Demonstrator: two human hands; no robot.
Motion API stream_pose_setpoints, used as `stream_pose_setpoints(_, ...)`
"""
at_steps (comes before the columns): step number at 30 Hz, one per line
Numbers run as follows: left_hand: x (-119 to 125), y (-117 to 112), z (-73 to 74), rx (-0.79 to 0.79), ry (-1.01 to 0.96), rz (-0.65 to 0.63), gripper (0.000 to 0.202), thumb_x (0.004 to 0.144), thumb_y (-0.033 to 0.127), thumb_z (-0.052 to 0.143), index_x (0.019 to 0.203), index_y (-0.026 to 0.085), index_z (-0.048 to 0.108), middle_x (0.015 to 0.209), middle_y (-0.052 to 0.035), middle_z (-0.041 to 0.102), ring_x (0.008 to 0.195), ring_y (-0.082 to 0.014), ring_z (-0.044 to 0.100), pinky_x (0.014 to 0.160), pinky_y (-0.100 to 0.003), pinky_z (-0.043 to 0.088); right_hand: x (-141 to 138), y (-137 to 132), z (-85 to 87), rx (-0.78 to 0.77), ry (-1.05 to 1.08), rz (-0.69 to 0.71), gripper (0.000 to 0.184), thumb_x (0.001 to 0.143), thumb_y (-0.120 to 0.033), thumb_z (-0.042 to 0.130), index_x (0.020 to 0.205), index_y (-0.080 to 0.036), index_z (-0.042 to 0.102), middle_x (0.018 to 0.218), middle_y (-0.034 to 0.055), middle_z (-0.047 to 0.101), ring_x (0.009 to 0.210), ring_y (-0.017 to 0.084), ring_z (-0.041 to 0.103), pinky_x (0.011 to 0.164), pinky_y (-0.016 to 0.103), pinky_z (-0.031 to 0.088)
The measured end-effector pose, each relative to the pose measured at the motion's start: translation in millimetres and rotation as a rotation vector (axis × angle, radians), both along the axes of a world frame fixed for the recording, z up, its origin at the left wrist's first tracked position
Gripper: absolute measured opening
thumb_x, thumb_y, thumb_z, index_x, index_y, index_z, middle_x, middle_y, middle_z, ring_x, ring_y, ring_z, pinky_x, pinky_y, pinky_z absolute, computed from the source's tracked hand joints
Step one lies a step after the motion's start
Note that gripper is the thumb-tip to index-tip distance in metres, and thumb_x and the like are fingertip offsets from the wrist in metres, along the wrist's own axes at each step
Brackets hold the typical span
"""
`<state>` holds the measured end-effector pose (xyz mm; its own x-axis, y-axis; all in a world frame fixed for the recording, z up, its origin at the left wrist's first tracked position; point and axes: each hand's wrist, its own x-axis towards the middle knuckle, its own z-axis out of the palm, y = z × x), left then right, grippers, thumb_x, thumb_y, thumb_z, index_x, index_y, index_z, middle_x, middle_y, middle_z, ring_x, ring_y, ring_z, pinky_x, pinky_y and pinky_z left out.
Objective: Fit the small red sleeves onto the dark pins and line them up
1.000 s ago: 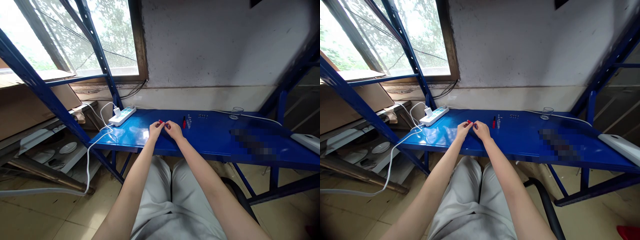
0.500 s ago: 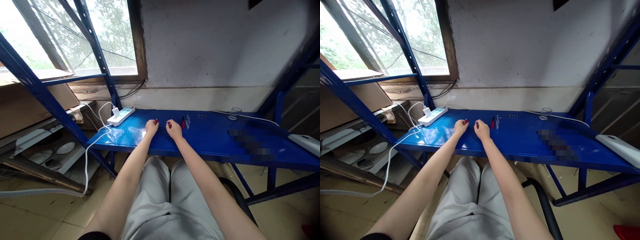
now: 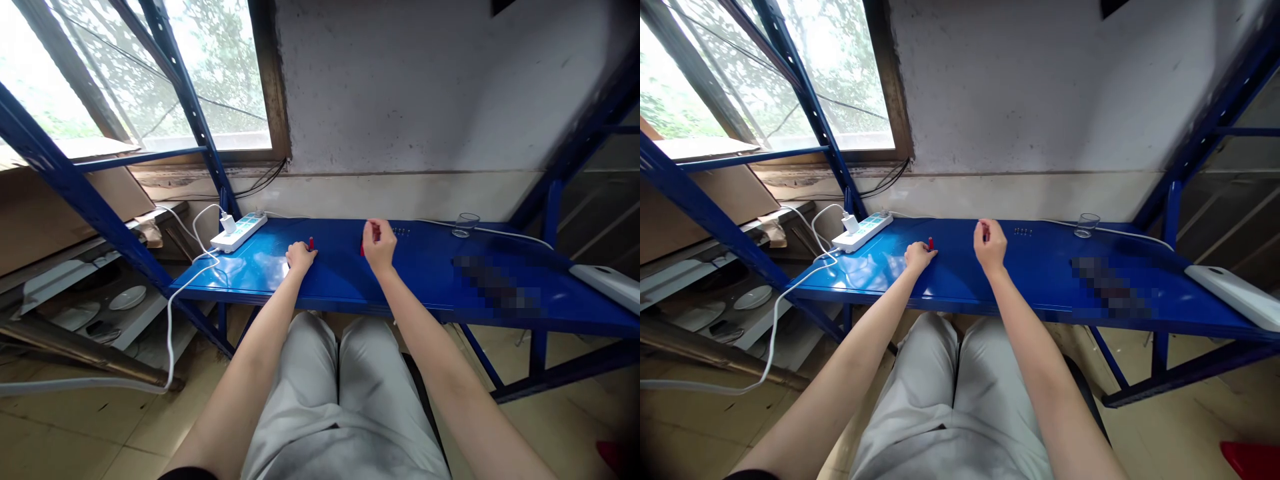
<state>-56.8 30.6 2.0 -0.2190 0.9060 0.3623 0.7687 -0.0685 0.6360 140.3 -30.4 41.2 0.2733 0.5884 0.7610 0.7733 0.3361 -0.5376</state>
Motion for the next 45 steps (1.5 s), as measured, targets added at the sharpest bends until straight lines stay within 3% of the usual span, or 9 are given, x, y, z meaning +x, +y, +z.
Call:
stream_pose_setpoints(3, 10, -16, 5.2, 0.165, -0.052, 0.025, 0.018, 0.066, 0.028, 0.068, 0.072, 0.019, 0.054, 0.074, -0.0073, 0.056, 0.085, -0.025, 0.053, 0.077, -0.037, 0.04, 33, -1, -9.9, 0.033, 0.086, -0.085, 0.037, 0.09, -0.036, 0.026, 0.101, -0.014, 0.053, 0.091, 0.0116, 0.059, 0.08, 0.018, 0.056, 0.072, 0.031, 0.044)
stream_pose_setpoints(5, 24, -29, 8.0, 0.293, -0.03, -0.068, 0.008, 0.075, 0.025, 0.058, 0.078, 0.018, 0.054, 0.077, -0.0073, 0.057, 0.082, -0.0221, 0.053, 0.077, -0.035, 0.039, 49, -1, -20.1, -0.049, 0.153, -0.143, 0.033, 0.088, -0.034, 0.03, 0.098, -0.014, 0.054, 0.09, 0.0113, 0.06, 0.08, 0.018, 0.055, 0.071, 0.031, 0.043)
stream_pose_setpoints(10, 72, -54, 12.1, 0.374, 0.254, -0.499, 0.022, 0.084, 0.019, 0.043, 0.102, 0.017, 0.055, 0.093, -0.0097, 0.059, 0.088, -0.021, 0.052, 0.077, -0.032, 0.039, 59, 2, -35.4, -0.598, 0.087, -0.213, 0.018, 0.078, -0.024, 0.045, 0.083, -0.017, 0.06, 0.085, 0.0088, 0.063, 0.085, 0.023, 0.056, 0.08, 0.04, 0.038)
stream_pose_setpoints(12, 87, -58, 11.4, 0.328, 0.358, -0.506, 0.031, 0.086, 0.017, 0.038, 0.115, 0.017, 0.051, 0.103, -0.0101, 0.058, 0.095, -0.0215, 0.051, 0.079, -0.032, 0.039, 56, 3, -35.8, -0.71, 0.014, -0.223, 0.018, 0.076, -0.022, 0.047, 0.083, -0.018, 0.062, 0.088, 0.0089, 0.064, 0.09, 0.024, 0.055, 0.082, 0.041, 0.035)
stream_pose_setpoints(16, 103, -57, 5.3, 0.237, 0.511, -0.46, 0.043, 0.089, 0.017, 0.033, 0.131, 0.02, 0.038, 0.115, -0.0108, 0.053, 0.101, -0.0231, 0.049, 0.078, -0.034, 0.039, 53, 3, -35.3, -0.755, -0.061, -0.223, 0.022, 0.076, -0.022, 0.047, 0.089, -0.02, 0.064, 0.094, 0.0084, 0.064, 0.094, 0.025, 0.054, 0.081, 0.039, 0.035)
stream_pose_setpoints(22, 104, -55, -1.3, 0.21, 0.55, -0.429, 0.036, 0.089, 0.02, 0.037, 0.123, 0.018, 0.047, 0.111, -0.011, 0.056, 0.1, -0.0233, 0.048, 0.079, -0.035, 0.038, 52, 5, -39.4, -0.769, -0.144, -0.188, 0.025, 0.076, -0.026, 0.047, 0.091, -0.018, 0.065, 0.096, 0.0097, 0.065, 0.096, 0.027, 0.054, 0.081, 0.04, 0.034)
stream_pose_setpoints(28, 102, -55, 1.1, 0.249, 0.417, -0.392, 0.017, 0.087, 0.018, 0.042, 0.089, 0.016, 0.059, 0.094, -0.0085, 0.062, 0.089, -0.0212, 0.052, 0.076, -0.035, 0.037, 51, 7, -42.2, -0.735, -0.203, -0.168, 0.029, 0.076, -0.034, 0.049, 0.095, -0.019, 0.065, 0.098, 0.0096, 0.064, 0.095, 0.027, 0.054, 0.08, 0.041, 0.035)
stream_pose_setpoints(39, 86, -52, -4.0, 0.271, -0.358, -0.363, 0.01, 0.079, 0.025, 0.055, 0.083, 0.016, 0.06, 0.083, -0.0045, 0.063, 0.07, -0.0126, 0.054, 0.067, -0.026, 0.045, 48, 14, -43.1, -0.749, -0.204, -0.168, 0.028, 0.078, -0.04, 0.051, 0.092, -0.018, 0.063, 0.093, 0.0084, 0.065, 0.092, 0.026, 0.055, 0.079, 0.04, 0.035)
stream_pose_setpoints(45, 85, -50, -2.9, 0.239, -0.453, -0.359, 0.009, 0.076, 0.024, 0.059, 0.078, 0.016, 0.06, 0.078, -0.0034, 0.063, 0.066, -0.0115, 0.053, 0.065, -0.024, 0.045, 46, 15, -40.7, -0.756, -0.184, -0.161, 0.017, 0.079, -0.034, 0.051, 0.081, -0.02, 0.062, 0.083, 0.0049, 0.066, 0.084, 0.023, 0.058, 0.076, 0.036, 0.033)
